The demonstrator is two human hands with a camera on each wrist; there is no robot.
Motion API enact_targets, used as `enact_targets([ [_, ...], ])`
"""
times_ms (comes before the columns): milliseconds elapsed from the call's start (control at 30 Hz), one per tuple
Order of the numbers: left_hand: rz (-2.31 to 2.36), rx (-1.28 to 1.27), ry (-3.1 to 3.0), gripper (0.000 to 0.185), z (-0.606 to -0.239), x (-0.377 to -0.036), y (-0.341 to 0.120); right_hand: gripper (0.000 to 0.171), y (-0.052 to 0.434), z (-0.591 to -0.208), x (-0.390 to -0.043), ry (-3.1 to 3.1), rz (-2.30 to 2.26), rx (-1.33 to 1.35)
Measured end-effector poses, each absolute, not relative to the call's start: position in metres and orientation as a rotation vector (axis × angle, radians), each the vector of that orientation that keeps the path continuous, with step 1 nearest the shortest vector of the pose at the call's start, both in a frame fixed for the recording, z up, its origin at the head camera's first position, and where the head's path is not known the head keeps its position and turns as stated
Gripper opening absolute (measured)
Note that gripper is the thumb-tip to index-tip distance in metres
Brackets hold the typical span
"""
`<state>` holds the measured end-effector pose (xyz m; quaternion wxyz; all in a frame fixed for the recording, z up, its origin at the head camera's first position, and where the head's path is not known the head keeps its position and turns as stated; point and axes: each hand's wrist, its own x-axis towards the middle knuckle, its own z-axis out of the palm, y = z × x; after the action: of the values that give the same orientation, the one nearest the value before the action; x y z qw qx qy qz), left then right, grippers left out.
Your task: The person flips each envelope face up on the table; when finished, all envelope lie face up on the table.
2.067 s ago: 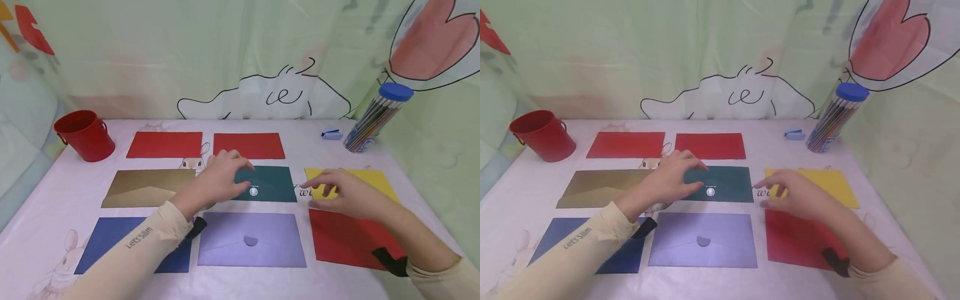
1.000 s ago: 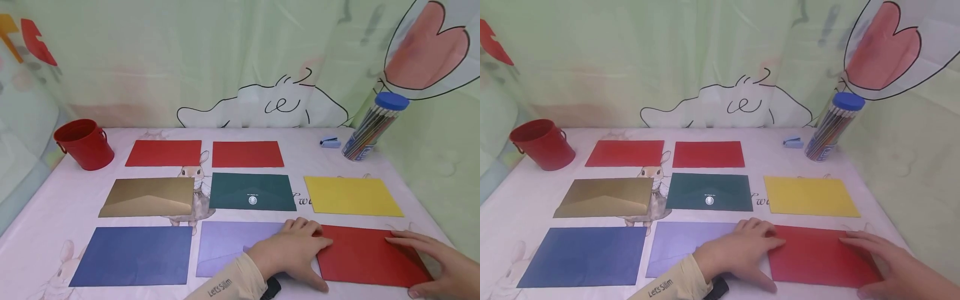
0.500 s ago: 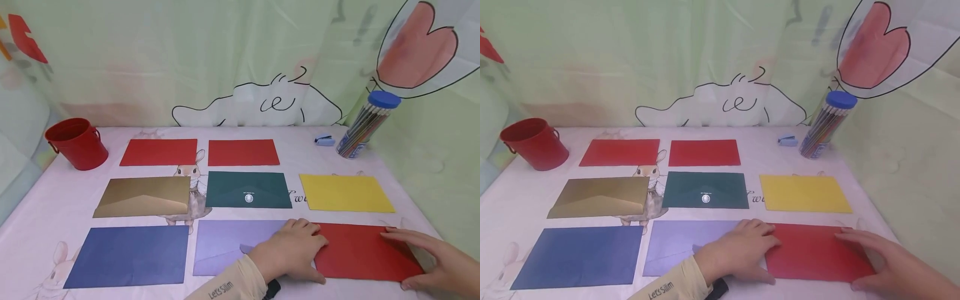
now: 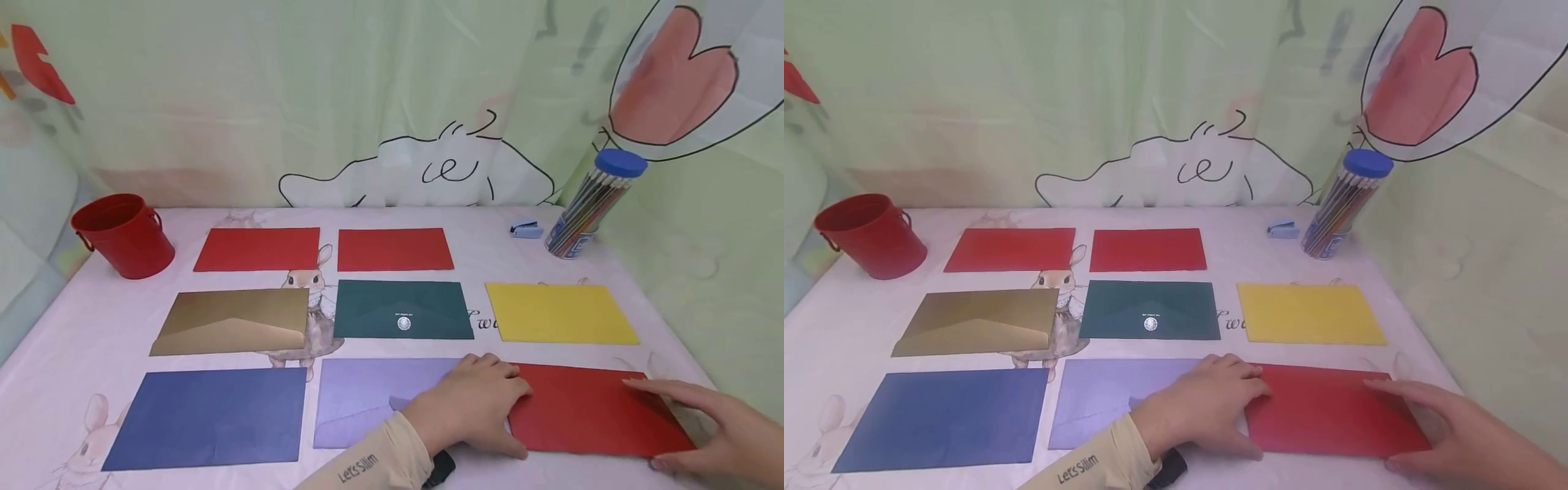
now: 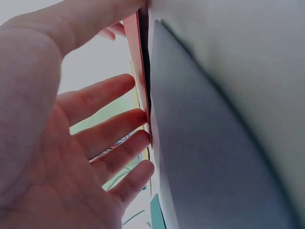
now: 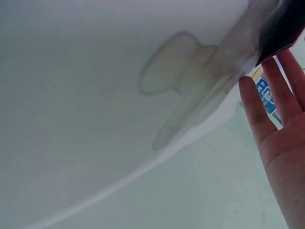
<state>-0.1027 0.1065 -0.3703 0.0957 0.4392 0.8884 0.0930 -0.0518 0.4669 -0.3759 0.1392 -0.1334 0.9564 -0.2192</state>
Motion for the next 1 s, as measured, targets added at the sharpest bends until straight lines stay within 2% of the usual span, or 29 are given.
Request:
enact_targets([
  [300,0.561,1.375,2.551,0.054,-0.362,-0.113,0.101,0.068,0.467,-0.374,-0.043,2.98,-0.619,-0.336],
  [533,0.693,1.663,2.615,0.052,-0.356,-0.119,0.095,0.058,0.465,-0.362,-0.044,2.975,-0.766,-0.152],
  [667,0.73,1.705,2.731,0.053,-0.355,-0.118,0.095,0.061,0.462,-0.361,-0.046,3.016,-0.934,-0.211],
  [833,0.858,1.625,2.791,0.051,-0.354,-0.118,0.094,0.061,0.453,-0.36,-0.05,3.154,-0.809,-0.081],
  [1000,0.965,1.585,2.724,0.053,-0.354,-0.119,0.094,0.073,0.449,-0.363,-0.051,3.223,-0.816,-0.006],
])
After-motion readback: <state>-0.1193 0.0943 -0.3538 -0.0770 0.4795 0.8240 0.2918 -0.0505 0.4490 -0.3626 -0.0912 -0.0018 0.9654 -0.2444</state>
